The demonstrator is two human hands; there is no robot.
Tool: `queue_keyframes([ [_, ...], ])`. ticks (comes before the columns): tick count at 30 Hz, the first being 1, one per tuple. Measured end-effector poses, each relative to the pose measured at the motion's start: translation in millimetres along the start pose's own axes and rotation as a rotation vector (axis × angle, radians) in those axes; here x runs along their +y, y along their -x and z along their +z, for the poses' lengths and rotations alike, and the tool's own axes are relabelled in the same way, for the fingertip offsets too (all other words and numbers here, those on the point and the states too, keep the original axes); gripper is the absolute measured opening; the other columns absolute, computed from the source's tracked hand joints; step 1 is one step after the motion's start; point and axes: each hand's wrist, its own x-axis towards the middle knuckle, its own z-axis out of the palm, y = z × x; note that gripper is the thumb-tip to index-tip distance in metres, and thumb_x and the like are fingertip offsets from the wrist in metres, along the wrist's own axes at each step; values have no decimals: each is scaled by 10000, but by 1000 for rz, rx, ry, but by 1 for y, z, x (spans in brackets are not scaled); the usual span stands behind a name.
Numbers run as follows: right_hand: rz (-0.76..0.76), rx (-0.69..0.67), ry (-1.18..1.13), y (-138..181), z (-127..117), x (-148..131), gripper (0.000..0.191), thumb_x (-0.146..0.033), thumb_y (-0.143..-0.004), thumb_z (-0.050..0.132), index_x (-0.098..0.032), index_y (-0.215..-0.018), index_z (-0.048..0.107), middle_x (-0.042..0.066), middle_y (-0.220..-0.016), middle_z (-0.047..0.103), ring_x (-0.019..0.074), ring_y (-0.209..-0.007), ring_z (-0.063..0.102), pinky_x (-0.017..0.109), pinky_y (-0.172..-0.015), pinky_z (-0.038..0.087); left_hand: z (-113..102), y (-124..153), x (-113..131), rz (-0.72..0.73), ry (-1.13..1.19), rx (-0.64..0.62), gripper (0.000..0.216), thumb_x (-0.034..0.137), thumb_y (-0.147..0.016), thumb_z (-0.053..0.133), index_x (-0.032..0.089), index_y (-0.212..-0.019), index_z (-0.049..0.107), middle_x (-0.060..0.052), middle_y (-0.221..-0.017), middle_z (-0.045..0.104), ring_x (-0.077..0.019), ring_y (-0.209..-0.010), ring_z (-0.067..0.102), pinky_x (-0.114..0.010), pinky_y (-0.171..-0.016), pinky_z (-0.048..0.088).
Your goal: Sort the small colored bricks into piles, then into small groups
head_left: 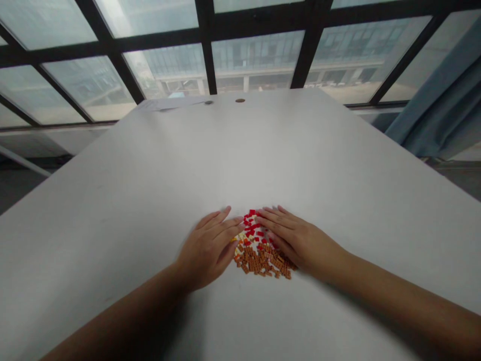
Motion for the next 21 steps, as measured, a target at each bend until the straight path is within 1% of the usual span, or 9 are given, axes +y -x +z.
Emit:
queue_keyframes([
  [2,-9,10,11,4,-4,-3,405,-181,-1012,392,-128,-1367,582,158,-1404,591,240,-1319,549,512,-1129,429,-1,-1,1,-1,11,-11,326,142,-970,449,137,-1257,602,-100,-1294,689,-275,-1328,556,-453,-1089,484],
  [5,-33,30,0,3,-8,-5,410,-173,-1012,391,-112,-1373,575,165,-1400,593,228,-1316,551,471,-1136,427,-1,-2,1,-27,17,-64,364,174,-981,439,132,-1319,569,-115,-1362,644,-291,-1361,521,-472,-1102,471],
  [8,-51,24,-13,-6,-5,-3,412,-180,-1011,396,-96,-1370,579,177,-1405,585,236,-1336,524,454,-1136,429,1,-2,2,-49,7,-145,407,222,-985,450,138,-1374,538,-117,-1441,578,-342,-1416,444,-541,-1115,441],
  [11,-45,-2,-31,-13,2,2,413,-185,-1006,413,-118,-1380,575,172,-1410,581,237,-1350,508,458,-1124,445,3,-1,2,-68,19,-181,421,244,-986,460,159,-1391,535,-113,-1457,563,-343,-1449,394,-568,-1141,399],
  [13,-22,-12,-52,-13,3,4,416,-180,-1004,415,-131,-1386,570,158,-1412,585,221,-1342,522,447,-1118,455,2,-1,3,-65,38,-165,403,238,-988,458,168,-1372,556,-113,-1421,597,-320,-1446,405,-555,-1153,388],
  [16,6,-7,-89,-6,-4,1,397,-184,-1005,416,-147,-1354,600,133,-1390,613,204,-1307,563,427,-1111,470,0,-1,2,-21,64,-108,339,206,-984,458,181,-1279,623,-92,-1326,672,-284,-1419,454,-509,-1155,394],
  [21,24,37,-177,5,-22,-9,321,-183,-997,450,-179,-1203,696,88,-1221,731,185,-1138,685,353,-1014,563,-7,-2,1,23,105,-28,258,163,-971,475,195,-1128,677,-35,-1172,753,-239,-1306,580,-435,-1116,437],
])
